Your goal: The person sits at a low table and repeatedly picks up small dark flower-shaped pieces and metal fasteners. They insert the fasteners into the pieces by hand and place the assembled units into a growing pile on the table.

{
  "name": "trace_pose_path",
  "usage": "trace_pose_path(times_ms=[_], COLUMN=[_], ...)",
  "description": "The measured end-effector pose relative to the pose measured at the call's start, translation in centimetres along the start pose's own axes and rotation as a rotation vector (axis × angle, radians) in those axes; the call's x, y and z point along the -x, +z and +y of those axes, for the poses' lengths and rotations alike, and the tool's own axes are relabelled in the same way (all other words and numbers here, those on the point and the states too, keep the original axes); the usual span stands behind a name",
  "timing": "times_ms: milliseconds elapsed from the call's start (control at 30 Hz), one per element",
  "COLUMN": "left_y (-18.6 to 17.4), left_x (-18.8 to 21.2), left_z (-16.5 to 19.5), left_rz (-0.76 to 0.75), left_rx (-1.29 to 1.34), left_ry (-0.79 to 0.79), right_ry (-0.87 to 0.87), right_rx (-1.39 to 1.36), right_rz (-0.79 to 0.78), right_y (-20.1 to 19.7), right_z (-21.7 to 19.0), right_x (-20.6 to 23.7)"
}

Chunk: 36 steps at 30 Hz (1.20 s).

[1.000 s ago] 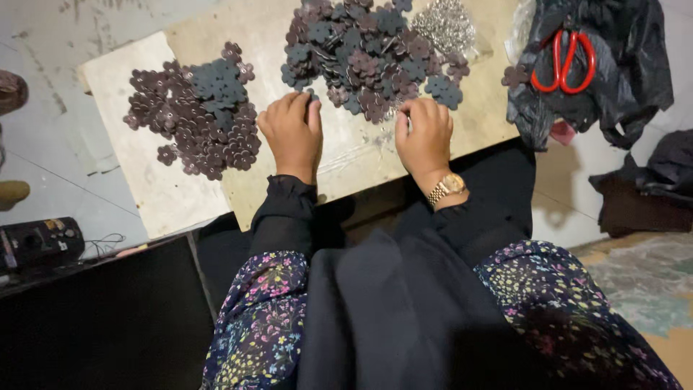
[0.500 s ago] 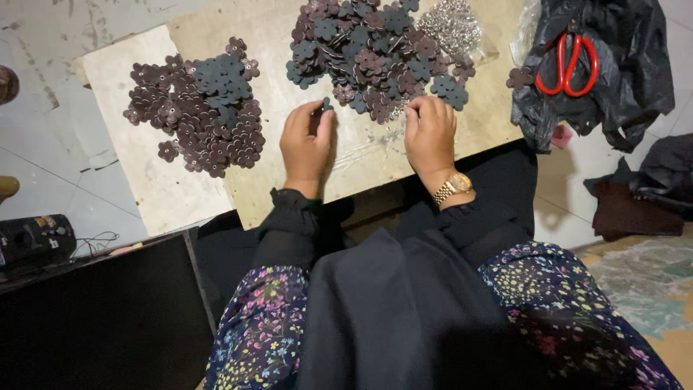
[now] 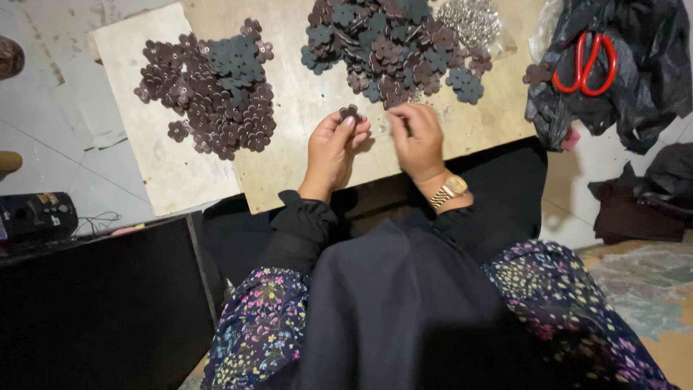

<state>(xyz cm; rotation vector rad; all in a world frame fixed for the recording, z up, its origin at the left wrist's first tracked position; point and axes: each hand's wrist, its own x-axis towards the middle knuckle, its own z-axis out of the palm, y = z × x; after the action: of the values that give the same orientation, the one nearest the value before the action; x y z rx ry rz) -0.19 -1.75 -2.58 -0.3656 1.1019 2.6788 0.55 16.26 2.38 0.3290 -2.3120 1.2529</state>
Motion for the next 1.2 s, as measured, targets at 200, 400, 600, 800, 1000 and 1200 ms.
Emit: trace_pose_path(times_ms=[200,400,600,800,1000,1200], left_y=[-1.0,-1.9,-0.3,0.3,-0.9,-1.0], left_x=[-0.8,-1.5,-0.9,0.0,-0.9,-1.2], left_z=[-3.0,-3.1,-0.5,0.5,-1.2,-1.7], left_rz=[-0.124,-0.095,-0.080,-0.055,-0.074,-0.082], left_rx=[-0.059,-0.142,-0.134,-0.034,-0.176,-0.230], left_ry=[0.187,0.125,-0.035,-0.098,-0.008,0.028], right_ry=[-0.160,-0.020,-0.038,-0.053,0.055,-0.102], right_rx=[-0.066,-0.107,-0.059,-0.045,-0.116,-0.066], right_rz=[-0.081,-0.049,-0.056,-0.068,-0.074,-0.048], right_y=[1.9,2.3,2.5,2.4,2.1,1.9], right_z=[-1.4,-0.5,0.0,-0.3,-0.6,-0.2], right_x=[-0.1,0.2,0.0,0.0,-0.1,0.0])
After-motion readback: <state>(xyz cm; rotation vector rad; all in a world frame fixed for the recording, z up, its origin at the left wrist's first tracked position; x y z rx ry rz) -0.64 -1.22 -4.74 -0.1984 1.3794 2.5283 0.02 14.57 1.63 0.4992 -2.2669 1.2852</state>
